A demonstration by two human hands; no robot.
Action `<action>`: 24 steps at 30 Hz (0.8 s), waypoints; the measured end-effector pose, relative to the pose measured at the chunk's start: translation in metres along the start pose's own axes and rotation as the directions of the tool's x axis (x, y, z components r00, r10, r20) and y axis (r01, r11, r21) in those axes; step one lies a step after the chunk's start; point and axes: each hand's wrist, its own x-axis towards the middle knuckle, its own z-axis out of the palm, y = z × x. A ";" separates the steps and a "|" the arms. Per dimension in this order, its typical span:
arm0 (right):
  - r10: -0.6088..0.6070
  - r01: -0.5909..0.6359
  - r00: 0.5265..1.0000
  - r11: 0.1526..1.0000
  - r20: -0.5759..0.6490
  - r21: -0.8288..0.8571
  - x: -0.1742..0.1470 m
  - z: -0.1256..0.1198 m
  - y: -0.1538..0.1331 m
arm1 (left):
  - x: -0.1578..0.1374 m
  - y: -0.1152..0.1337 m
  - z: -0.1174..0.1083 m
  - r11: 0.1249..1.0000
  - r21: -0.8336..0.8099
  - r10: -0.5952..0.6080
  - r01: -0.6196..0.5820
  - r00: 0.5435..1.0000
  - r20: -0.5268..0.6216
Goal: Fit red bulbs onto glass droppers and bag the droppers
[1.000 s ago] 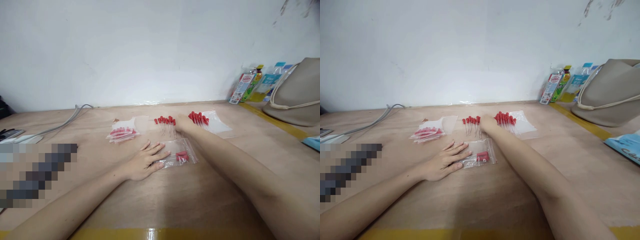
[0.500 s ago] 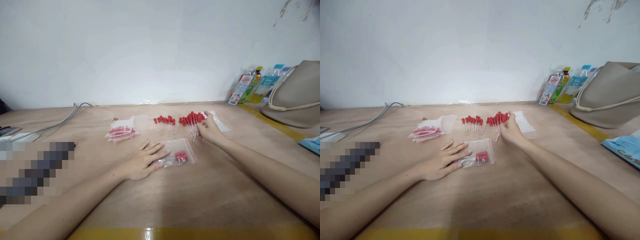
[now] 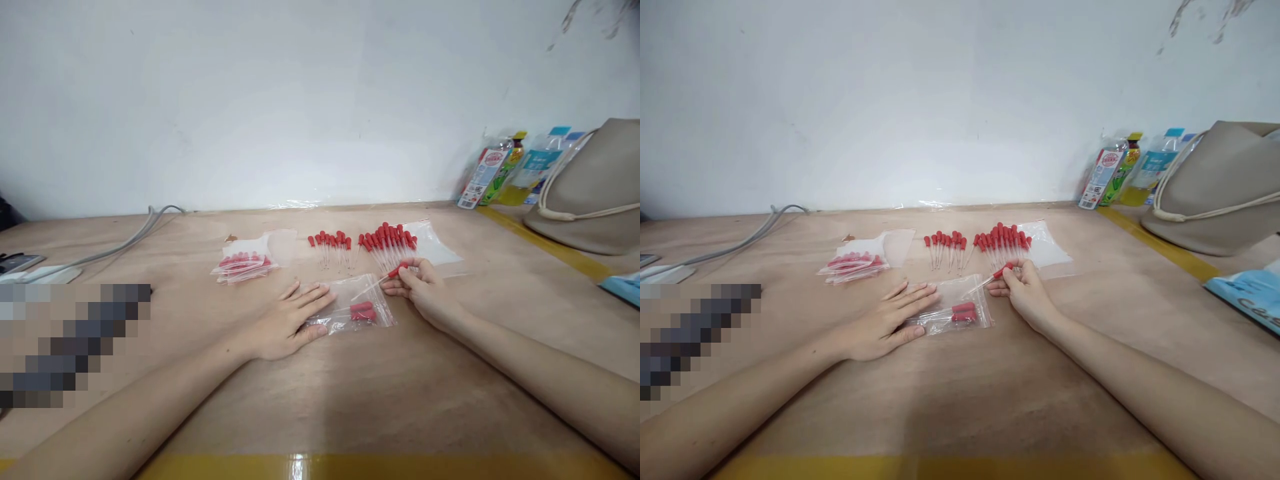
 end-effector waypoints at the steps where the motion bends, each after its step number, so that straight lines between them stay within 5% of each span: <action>1: -0.010 0.011 0.999 0.999 0.043 -0.041 0.000 -0.002 0.001 | 0.000 0.000 0.000 1.000 0.000 0.004 -0.004 1.000 -0.003; 5: -0.001 0.083 0.967 0.947 0.256 -0.310 0.003 -0.010 0.000 | 0.000 -0.001 0.000 1.000 0.000 0.029 -0.029 1.000 -0.005; 9: -0.089 0.259 0.935 0.831 0.343 -0.491 0.004 -0.012 0.001 | 0.000 -0.001 0.001 0.999 0.006 0.031 -0.031 0.999 -0.017; 13: -0.208 0.397 0.901 0.751 0.382 -0.527 0.003 -0.005 0.003 | 0.001 -0.002 0.001 0.999 0.007 0.035 -0.035 0.999 -0.027; 19: -0.267 0.604 0.780 0.558 0.566 -0.570 -0.003 0.002 0.000 | 0.000 -0.001 0.000 1.000 0.010 0.018 -0.018 1.000 -0.010; 22: -0.266 0.578 0.810 0.520 0.523 -0.630 0.002 -0.002 -0.008 | 0.000 -0.001 0.000 1.000 0.024 0.015 -0.014 1.000 -0.003; 24: -0.318 0.543 0.839 0.419 0.442 -0.728 0.011 -0.003 -0.016 | 0.001 -0.001 0.000 0.999 0.030 0.013 -0.013 1.000 0.002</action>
